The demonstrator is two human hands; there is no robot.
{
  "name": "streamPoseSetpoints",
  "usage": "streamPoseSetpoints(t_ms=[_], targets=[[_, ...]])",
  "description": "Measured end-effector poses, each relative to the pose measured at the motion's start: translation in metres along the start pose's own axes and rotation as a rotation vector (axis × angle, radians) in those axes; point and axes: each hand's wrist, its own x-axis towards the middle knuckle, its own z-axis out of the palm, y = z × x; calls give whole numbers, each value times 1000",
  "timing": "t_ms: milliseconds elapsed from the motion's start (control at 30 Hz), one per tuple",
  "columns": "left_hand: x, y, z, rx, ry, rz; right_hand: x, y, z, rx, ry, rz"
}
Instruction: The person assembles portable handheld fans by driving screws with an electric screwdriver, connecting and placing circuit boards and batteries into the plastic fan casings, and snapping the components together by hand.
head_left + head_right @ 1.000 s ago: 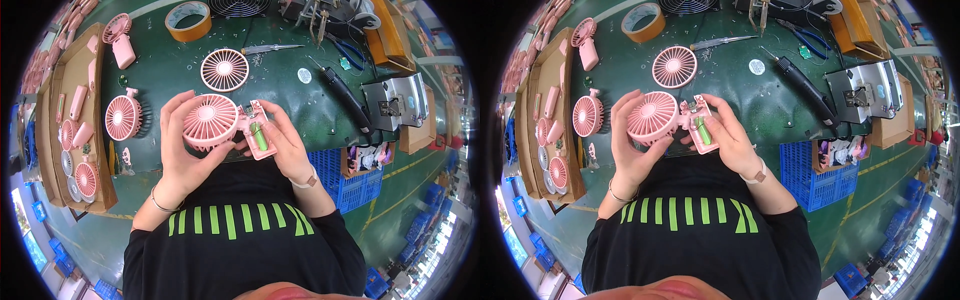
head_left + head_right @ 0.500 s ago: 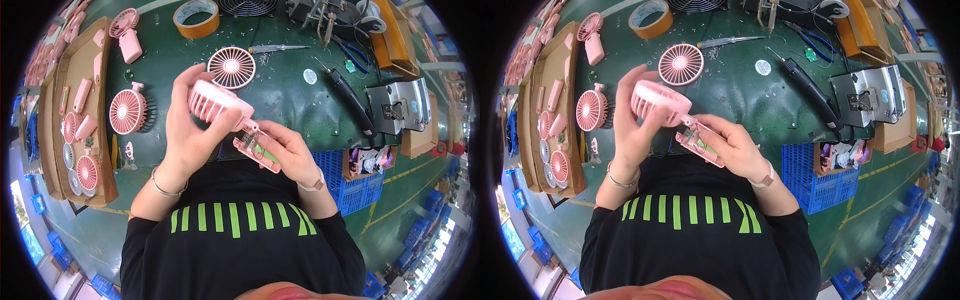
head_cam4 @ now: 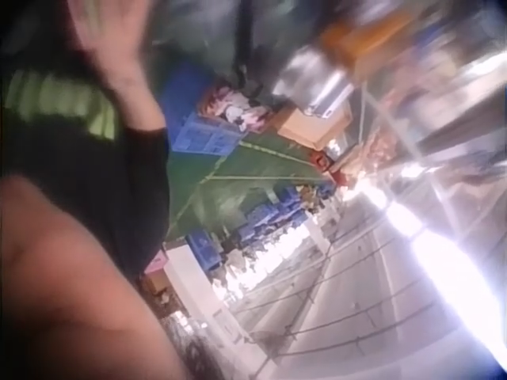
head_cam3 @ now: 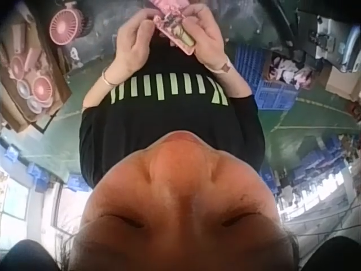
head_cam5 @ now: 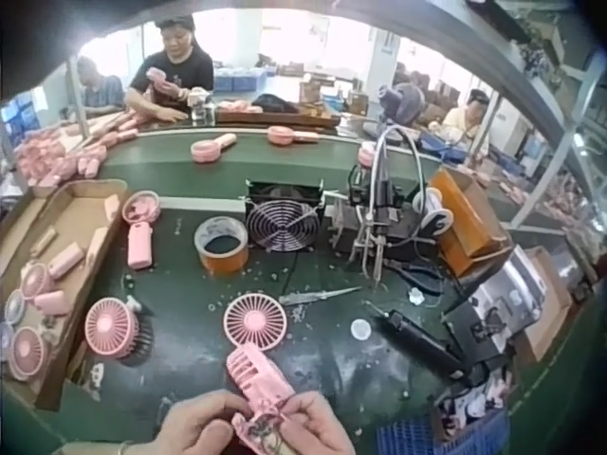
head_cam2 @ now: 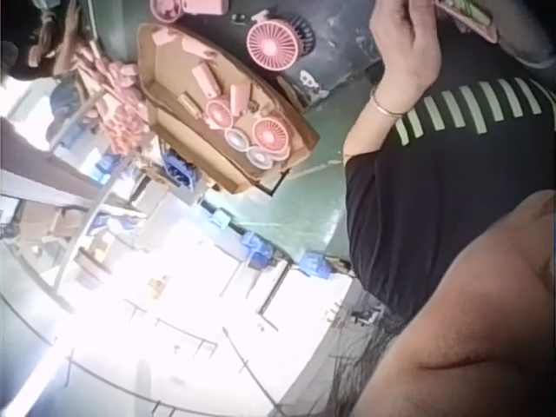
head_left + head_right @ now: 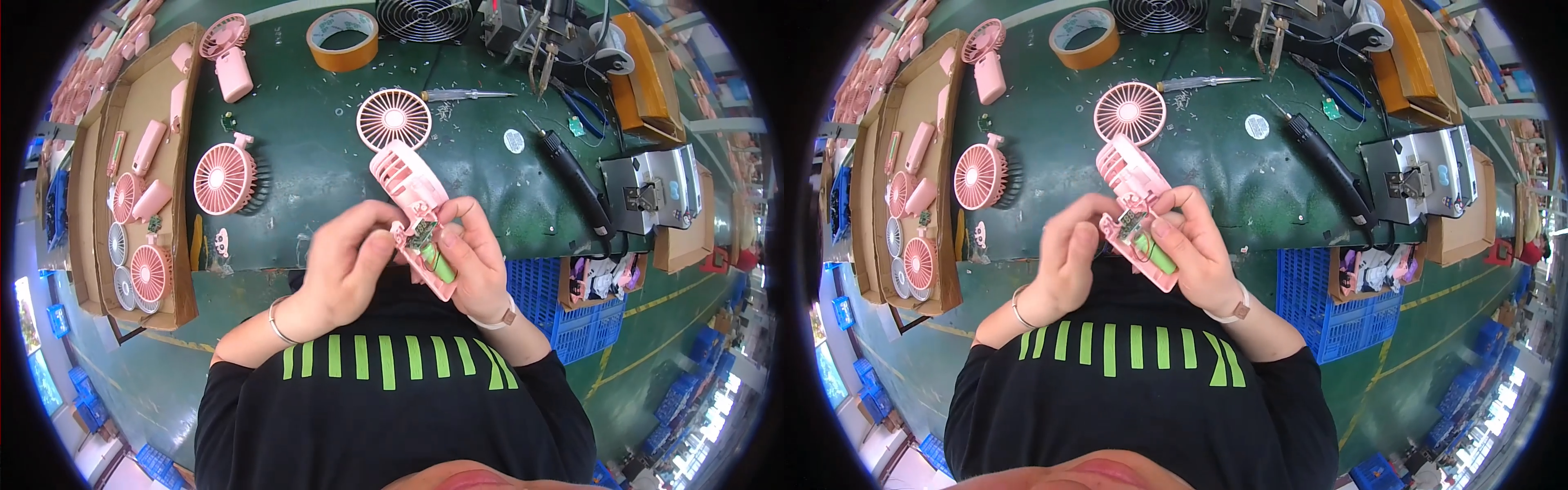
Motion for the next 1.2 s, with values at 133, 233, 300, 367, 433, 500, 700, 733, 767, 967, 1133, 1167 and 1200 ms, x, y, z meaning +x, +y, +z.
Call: streamPoseSetpoints(t_ms=[133, 233, 300, 367, 433, 500, 700, 733, 767, 967, 1133, 1167, 1200], targets=[[-7, -4, 19, -432, -101, -256, -2, 5, 12, -207, 77, 18], [-7, -15, 19, -500, -118, -298, 6, -7, 21, -1228, 35, -324], [-7, -18, 14, -509, -137, -467, 6, -13, 27, -1335, 84, -423], [-4, -13, 19, -906, 10, -411, 4, -17, 35, -1369, 201, -506], [-3, -12, 18, -899, 43, -467, 7, -20, 37, -1338, 153, -616], [-4, -8, 20, -868, 21, -517, 12, -21, 36, -1326, 54, -754], [-4, -11, 23, -780, -76, -450, 17, -28, 32, -1381, -122, -736], [-5, -9, 23, -779, -63, -446, 17, -26, 32, -1375, -135, -738], [-5, -7, 23, -774, -58, -463, 17, -24, 30, -1384, -118, -727], [-3, -9, 20, -908, 32, -519, 11, -17, 24, -1174, 104, -656], [4, -8, 16, -441, 92, -226, 19, -15, 13, -807, 170, -549], [7, -9, 13, -112, 146, -80, 19, -18, 11, -854, 166, -554], [10, -6, 8, 253, 250, 89, 19, -20, 8, -901, 162, -559]])
